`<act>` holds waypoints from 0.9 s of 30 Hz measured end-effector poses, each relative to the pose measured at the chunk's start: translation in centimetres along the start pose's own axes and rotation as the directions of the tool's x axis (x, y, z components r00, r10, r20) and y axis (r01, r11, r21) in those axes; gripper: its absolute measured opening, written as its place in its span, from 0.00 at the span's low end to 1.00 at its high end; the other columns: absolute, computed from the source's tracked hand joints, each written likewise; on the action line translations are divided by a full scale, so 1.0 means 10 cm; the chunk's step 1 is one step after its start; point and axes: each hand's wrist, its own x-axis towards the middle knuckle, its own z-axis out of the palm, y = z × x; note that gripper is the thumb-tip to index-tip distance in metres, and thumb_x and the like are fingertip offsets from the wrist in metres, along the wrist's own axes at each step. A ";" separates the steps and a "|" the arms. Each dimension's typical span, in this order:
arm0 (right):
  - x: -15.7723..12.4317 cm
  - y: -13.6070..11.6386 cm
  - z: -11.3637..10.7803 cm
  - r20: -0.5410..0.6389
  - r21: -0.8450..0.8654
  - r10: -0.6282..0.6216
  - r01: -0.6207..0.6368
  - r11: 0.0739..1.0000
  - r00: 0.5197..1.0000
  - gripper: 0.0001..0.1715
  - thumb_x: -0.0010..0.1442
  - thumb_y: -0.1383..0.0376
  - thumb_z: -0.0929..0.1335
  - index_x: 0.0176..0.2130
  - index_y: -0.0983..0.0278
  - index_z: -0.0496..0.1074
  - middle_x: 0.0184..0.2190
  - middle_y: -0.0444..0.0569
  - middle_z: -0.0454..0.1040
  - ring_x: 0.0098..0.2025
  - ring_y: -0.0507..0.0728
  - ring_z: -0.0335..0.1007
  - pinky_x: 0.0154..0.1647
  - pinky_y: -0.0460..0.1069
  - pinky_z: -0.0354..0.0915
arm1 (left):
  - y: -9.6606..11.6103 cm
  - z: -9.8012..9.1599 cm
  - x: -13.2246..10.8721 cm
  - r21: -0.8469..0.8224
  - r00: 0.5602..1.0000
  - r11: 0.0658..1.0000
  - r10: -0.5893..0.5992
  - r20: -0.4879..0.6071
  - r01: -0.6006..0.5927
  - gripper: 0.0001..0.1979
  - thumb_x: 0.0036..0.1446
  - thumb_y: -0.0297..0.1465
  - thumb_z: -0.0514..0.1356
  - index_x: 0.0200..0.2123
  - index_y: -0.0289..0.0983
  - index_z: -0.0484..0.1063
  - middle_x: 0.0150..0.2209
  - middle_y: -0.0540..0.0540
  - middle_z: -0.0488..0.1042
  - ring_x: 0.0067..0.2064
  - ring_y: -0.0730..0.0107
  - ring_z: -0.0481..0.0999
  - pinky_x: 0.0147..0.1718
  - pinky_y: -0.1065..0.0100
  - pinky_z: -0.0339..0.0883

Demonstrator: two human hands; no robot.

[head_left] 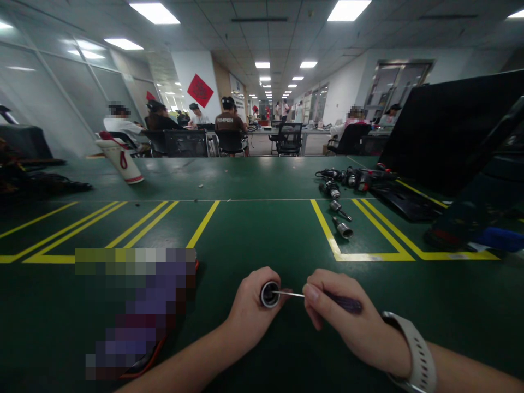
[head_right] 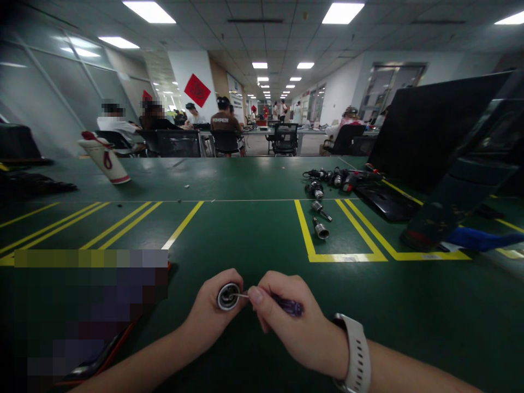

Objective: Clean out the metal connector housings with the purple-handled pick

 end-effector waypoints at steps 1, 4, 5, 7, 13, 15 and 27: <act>0.00 0.00 0.00 -0.009 -0.016 -0.004 0.004 1.000 1.000 0.24 0.66 0.59 0.60 0.20 0.63 0.64 0.19 0.41 0.63 0.23 0.49 0.61 0.27 0.46 0.57 | 0.00 0.00 0.00 0.000 1.000 1.000 -0.003 0.001 0.003 0.09 0.48 0.28 0.61 0.22 0.39 0.63 0.22 0.54 0.64 0.25 0.70 0.64 0.24 0.70 0.57; 0.00 -0.01 -0.01 -0.019 -0.037 -0.001 0.000 0.999 1.000 0.24 0.66 0.58 0.59 0.21 0.63 0.64 0.20 0.42 0.64 0.24 0.50 0.62 0.27 0.46 0.58 | 0.02 0.00 0.00 -0.002 1.000 1.000 -0.011 0.009 0.011 0.09 0.49 0.29 0.61 0.22 0.40 0.62 0.21 0.55 0.64 0.24 0.71 0.64 0.24 0.70 0.57; 0.00 0.00 -0.01 -0.019 -0.038 -0.002 0.001 0.999 1.000 0.24 0.66 0.58 0.60 0.21 0.63 0.65 0.20 0.42 0.64 0.24 0.50 0.62 0.27 0.46 0.58 | 0.02 0.00 0.00 -0.004 1.000 1.000 -0.012 0.013 0.012 0.09 0.49 0.29 0.61 0.21 0.40 0.62 0.21 0.54 0.64 0.24 0.71 0.64 0.23 0.70 0.57; 0.00 0.00 0.00 -0.016 -0.044 -0.013 0.012 0.999 1.000 0.24 0.66 0.59 0.60 0.21 0.63 0.65 0.20 0.42 0.64 0.23 0.49 0.62 0.27 0.46 0.58 | 0.03 0.00 0.00 -0.009 1.000 1.000 -0.013 0.018 0.013 0.09 0.49 0.30 0.61 0.22 0.39 0.63 0.21 0.54 0.64 0.24 0.70 0.64 0.23 0.70 0.57; 0.01 -0.03 -0.01 -0.014 -0.111 -0.047 0.045 0.993 0.999 0.21 0.64 0.60 0.62 0.21 0.63 0.64 0.17 0.41 0.64 0.20 0.49 0.60 0.23 0.45 0.57 | 0.03 -0.01 0.00 -0.014 1.000 1.000 -0.016 0.024 0.017 0.09 0.50 0.33 0.61 0.23 0.39 0.64 0.22 0.53 0.65 0.24 0.70 0.65 0.24 0.70 0.58; 0.02 -0.04 -0.03 -0.027 -0.121 -0.036 0.033 0.992 0.999 0.22 0.64 0.60 0.62 0.21 0.63 0.64 0.17 0.41 0.63 0.20 0.48 0.60 0.23 0.45 0.57 | 0.03 -0.01 0.00 0.007 0.999 1.000 -0.028 0.023 0.028 0.10 0.50 0.33 0.62 0.23 0.39 0.64 0.22 0.53 0.65 0.25 0.69 0.65 0.24 0.69 0.58; -0.02 -0.14 -0.03 0.007 -0.213 -0.095 0.095 0.973 0.995 0.21 0.64 0.62 0.62 0.20 0.62 0.60 0.16 0.40 0.60 0.19 0.48 0.57 0.21 0.46 0.55 | 0.02 -0.01 0.00 0.067 1.000 0.998 0.016 0.020 -0.017 0.10 0.50 0.32 0.61 0.22 0.40 0.62 0.22 0.53 0.65 0.26 0.67 0.66 0.26 0.68 0.58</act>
